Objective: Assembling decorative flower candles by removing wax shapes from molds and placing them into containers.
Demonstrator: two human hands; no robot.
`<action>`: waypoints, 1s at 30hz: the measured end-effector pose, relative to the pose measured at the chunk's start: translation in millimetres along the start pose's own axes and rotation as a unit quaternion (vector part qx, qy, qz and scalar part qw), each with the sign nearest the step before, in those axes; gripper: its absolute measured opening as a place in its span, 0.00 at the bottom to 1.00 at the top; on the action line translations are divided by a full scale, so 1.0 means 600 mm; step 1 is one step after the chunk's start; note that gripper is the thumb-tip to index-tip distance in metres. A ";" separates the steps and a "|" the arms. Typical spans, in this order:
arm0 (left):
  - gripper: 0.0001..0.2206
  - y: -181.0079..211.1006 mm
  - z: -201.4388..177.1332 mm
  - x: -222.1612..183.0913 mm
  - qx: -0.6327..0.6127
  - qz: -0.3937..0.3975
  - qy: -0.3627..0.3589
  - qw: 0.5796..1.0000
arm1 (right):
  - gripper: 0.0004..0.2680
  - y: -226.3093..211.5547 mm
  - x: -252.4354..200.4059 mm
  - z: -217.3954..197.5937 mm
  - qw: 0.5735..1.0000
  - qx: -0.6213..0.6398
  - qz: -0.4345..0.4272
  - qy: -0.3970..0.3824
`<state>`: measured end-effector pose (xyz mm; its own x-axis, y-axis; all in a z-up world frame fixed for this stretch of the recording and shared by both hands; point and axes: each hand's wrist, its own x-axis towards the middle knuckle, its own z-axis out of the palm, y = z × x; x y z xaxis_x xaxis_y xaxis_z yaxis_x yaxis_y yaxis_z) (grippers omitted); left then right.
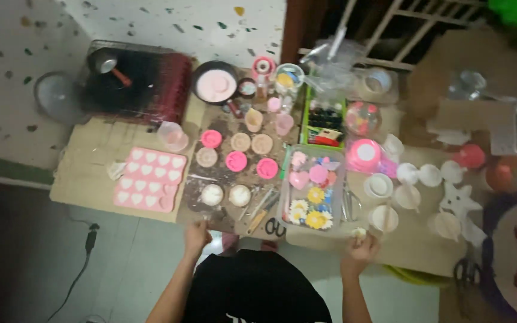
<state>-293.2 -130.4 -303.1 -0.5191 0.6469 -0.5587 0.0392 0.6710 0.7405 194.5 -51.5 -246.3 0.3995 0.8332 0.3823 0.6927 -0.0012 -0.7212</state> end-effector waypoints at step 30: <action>0.19 0.272 -0.044 0.048 -0.155 -0.040 -0.311 0.937 | 0.30 -0.574 0.005 0.218 0.855 0.112 -0.233 -0.450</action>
<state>-324.3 -11.5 -188.4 0.0924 0.7500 -0.6550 -0.2775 0.6511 0.7064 -121.5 23.6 -72.4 -0.5812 0.8031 0.1315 0.4787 0.4681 -0.7428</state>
